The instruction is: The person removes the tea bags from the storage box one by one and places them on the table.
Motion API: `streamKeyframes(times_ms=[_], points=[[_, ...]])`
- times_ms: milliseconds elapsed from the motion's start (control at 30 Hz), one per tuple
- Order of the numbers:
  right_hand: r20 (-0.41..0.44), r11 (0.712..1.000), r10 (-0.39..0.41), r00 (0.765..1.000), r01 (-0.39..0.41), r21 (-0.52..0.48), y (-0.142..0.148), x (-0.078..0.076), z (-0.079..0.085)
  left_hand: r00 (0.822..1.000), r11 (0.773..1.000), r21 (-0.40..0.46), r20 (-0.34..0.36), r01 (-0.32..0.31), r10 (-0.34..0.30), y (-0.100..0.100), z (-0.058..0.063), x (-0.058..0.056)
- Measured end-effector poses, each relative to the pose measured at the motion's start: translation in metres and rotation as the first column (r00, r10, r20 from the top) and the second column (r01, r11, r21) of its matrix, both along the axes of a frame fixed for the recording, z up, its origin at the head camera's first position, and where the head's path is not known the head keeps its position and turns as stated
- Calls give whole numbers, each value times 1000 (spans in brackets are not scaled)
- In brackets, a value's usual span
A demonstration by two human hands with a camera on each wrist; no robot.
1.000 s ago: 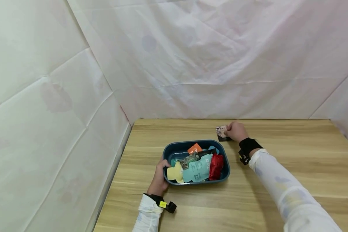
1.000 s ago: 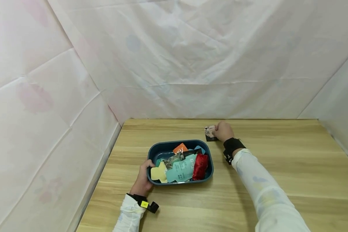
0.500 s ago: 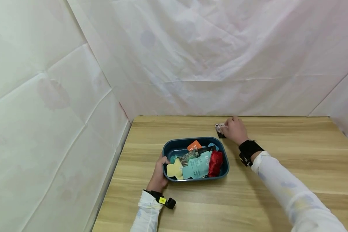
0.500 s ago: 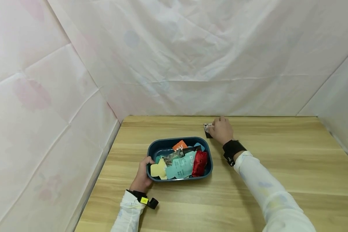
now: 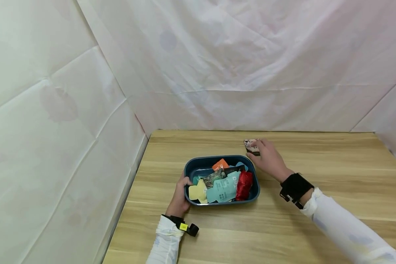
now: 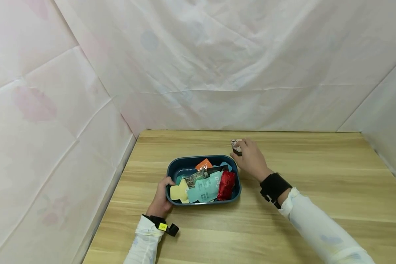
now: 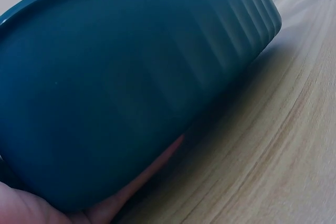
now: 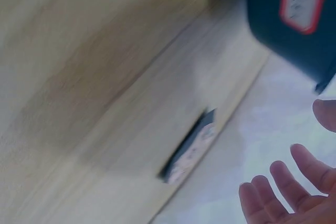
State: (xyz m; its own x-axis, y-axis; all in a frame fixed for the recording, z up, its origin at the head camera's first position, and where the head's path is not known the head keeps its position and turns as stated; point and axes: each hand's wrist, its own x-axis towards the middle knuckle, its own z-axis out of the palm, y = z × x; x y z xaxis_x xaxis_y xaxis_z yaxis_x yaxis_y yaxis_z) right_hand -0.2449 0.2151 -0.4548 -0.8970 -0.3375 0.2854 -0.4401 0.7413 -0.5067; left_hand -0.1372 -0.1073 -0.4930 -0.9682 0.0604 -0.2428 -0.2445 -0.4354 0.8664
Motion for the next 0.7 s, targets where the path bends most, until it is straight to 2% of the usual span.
streamKeyframes(times_ms=[133,233,367,500,567,633,700], points=[[-62,997,80,995,-82,-17,-5,15,11,1000,1000,10,-6,8,-8,0,1,2],[-133,985,168,977,-172,-17,-11,25,20,1000,1000,8,4,3,-3,0,0,2],[-176,950,308,935,-311,12,-17,39,32,1000,1000,-4,9,-12,12,0,0,1],[-162,889,457,874,-447,96,-20,51,40,1000,1000,-9,-5,-21,21,-1,0,1],[-142,862,503,852,-483,152,-21,56,42,1000,1000,-8,-12,-17,17,-1,0,0],[-125,851,513,849,-484,203,-20,60,41,1000,1000,-13,-13,-6,6,-1,0,0],[-119,858,489,864,-452,245,-17,62,38,1000,1000,-16,-15,3,-3,-1,0,0]])
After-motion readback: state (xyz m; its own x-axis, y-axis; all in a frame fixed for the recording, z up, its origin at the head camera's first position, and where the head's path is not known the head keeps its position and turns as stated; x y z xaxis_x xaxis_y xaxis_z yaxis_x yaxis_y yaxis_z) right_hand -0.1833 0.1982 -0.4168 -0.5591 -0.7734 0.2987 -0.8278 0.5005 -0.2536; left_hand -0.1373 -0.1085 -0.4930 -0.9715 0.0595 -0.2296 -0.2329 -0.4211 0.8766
